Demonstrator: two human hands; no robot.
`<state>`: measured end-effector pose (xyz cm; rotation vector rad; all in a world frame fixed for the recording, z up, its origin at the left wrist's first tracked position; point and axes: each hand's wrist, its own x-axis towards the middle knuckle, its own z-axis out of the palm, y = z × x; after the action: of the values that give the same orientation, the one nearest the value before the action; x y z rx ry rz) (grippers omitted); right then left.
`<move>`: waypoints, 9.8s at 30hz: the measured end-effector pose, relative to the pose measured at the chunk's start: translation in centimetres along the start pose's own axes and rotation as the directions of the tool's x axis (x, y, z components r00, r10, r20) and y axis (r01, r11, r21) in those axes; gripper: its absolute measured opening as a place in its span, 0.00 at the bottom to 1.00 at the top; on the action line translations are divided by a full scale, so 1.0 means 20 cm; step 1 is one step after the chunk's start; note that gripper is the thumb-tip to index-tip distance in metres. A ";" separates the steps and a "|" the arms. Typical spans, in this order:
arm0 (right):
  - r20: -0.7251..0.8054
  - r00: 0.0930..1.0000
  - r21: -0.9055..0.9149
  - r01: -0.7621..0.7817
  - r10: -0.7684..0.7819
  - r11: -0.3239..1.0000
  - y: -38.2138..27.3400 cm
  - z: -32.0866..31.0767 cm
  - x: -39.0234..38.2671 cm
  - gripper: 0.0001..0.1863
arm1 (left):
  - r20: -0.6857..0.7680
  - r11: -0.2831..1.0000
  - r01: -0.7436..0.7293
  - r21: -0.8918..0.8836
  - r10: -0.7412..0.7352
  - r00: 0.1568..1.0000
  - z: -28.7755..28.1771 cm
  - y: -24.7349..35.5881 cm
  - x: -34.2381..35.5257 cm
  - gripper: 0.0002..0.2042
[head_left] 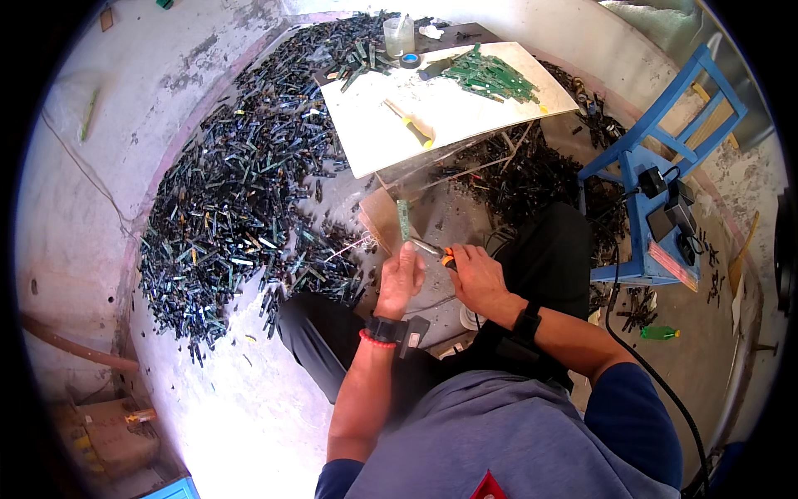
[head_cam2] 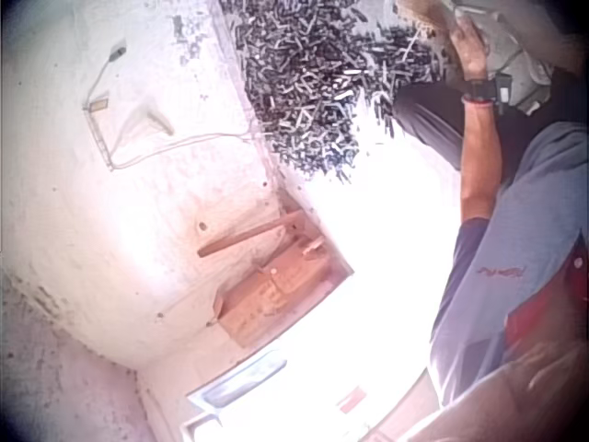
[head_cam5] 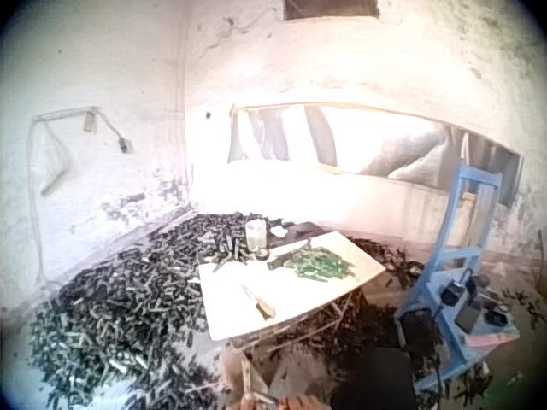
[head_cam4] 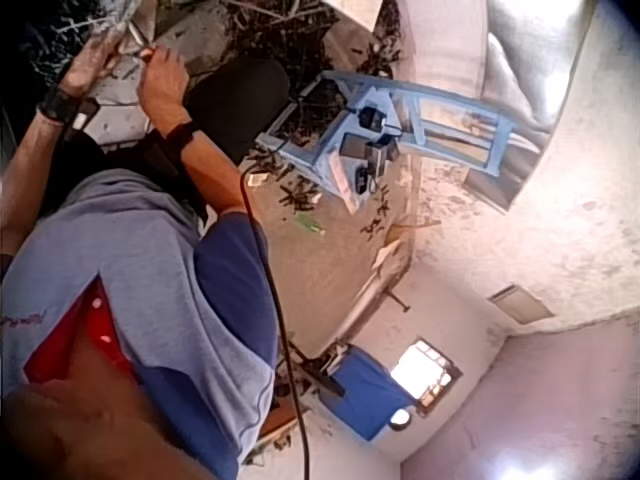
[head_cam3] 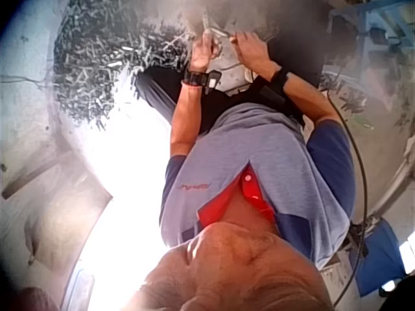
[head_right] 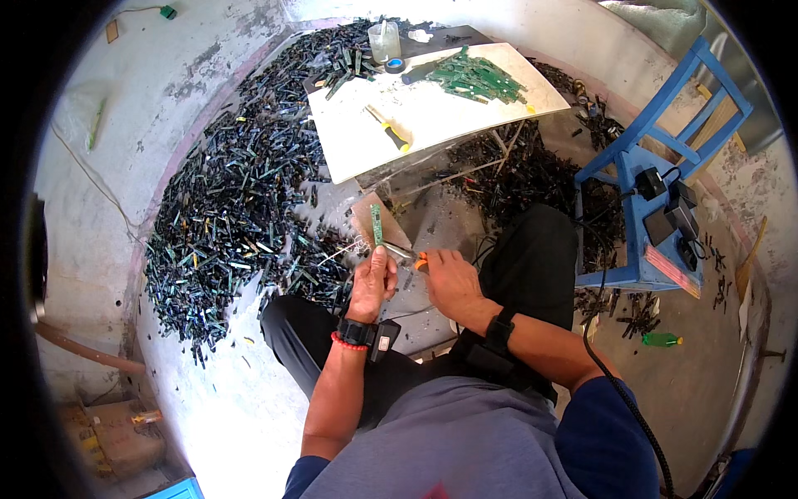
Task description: The person sits on the floor and uses pliers to cut green plastic strips into smaller pieces. They repeatedly pick up strips, cut them, and place the resulting pieces onto a white board. The person also uses a brush to sweep debris from the board into a container.
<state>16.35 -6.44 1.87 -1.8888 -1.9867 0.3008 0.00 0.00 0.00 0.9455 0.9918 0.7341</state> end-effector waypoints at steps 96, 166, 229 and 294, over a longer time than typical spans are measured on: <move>-0.298 0.911 -0.086 -0.324 0.286 0.942 0.55 -0.32 1.14 0.18 | 0.055 0.994 0.108 0.003 -0.108 0.993 -0.07 0.16 0.22 0.22; 0.174 0.870 0.866 -0.358 0.462 0.348 0.05 -0.50 1.29 0.08 | 0.021 0.960 0.187 -0.211 -0.186 0.982 -0.26 0.37 0.51 0.23; 0.165 0.986 0.586 -0.122 0.029 0.801 0.22 -0.15 0.81 0.13 | 0.122 0.669 0.185 -0.720 -0.140 0.983 -0.27 0.38 0.55 0.18; 0.235 0.959 0.575 -0.268 0.159 0.773 0.23 -0.20 0.83 0.15 | -0.115 0.914 0.072 -0.400 -0.128 0.985 -0.21 0.34 0.56 0.17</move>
<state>21.84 9.90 5.61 -1.6859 -1.4965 1.0644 -0.26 13.73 1.25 0.4926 0.9584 0.8819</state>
